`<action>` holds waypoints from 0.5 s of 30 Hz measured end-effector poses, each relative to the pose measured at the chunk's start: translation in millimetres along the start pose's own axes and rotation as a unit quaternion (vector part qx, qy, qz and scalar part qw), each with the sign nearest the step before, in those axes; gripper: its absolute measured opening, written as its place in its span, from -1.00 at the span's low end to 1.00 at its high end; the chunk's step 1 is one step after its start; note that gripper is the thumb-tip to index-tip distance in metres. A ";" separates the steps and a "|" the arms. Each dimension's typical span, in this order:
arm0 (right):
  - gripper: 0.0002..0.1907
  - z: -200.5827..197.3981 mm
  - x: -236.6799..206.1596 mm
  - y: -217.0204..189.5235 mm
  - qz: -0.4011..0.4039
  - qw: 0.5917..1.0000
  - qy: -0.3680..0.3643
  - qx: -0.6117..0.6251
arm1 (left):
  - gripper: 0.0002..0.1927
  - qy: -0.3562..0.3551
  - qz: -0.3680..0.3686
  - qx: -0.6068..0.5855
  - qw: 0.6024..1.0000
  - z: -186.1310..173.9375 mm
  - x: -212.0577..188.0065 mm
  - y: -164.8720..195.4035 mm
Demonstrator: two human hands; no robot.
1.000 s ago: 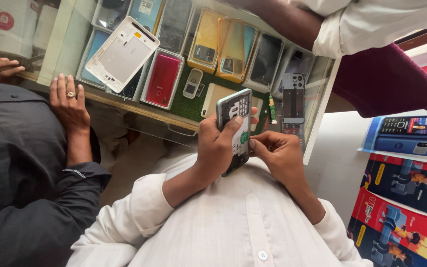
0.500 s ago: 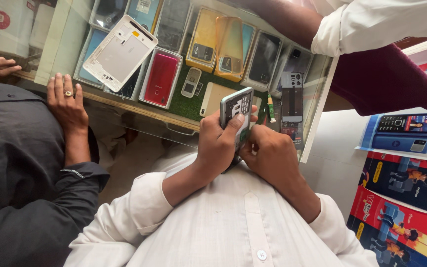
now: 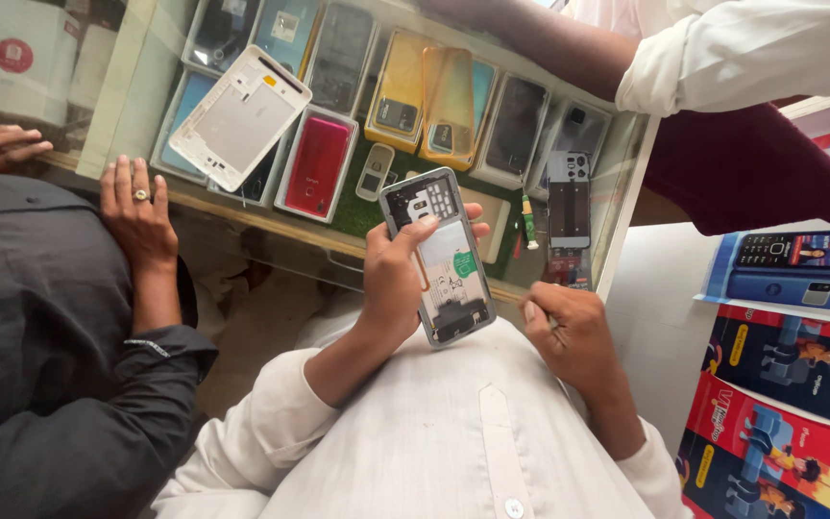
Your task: The person uses a screwdriver to remove screws from the back of a disassembled smartphone, then uses a prying tool to separate the back cover. The person repeatedly opens and closes the back cover while inspecting the internal components.
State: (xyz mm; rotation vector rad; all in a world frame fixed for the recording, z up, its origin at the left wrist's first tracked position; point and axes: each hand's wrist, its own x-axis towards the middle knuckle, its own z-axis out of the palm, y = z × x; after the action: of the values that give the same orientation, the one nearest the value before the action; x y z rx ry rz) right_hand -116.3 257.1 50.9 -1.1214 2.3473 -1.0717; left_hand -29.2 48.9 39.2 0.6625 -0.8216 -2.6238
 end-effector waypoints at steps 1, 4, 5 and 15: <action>-0.93 -4.1 0.0 -1.2 0.013 1.000 -0.001 -0.027 | -0.59 0.002 -0.007 -0.004 1.000 0.6 1.8 2.0; -0.89 -19.6 4.8 -7.5 -0.009 0.999 0.007 -0.048 | -0.56 -0.004 -0.025 -0.026 0.999 2.6 4.5 3.1; -0.84 -26.6 6.2 -11.2 -0.025 0.999 0.011 -0.045 | -0.56 -0.007 -0.025 -0.030 0.999 3.2 4.8 2.4; -0.74 -100.5 -16.0 -105.5 -0.186 0.953 0.232 0.051 | -0.53 -0.047 -0.064 -0.083 0.993 13.4 2.9 -3.7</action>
State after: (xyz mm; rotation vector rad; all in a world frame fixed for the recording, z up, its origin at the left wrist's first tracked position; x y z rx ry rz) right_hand -107.5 275.6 196.0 -1.4358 2.4286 -1.7356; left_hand -39.1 56.7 45.8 0.5666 -0.5959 -2.8196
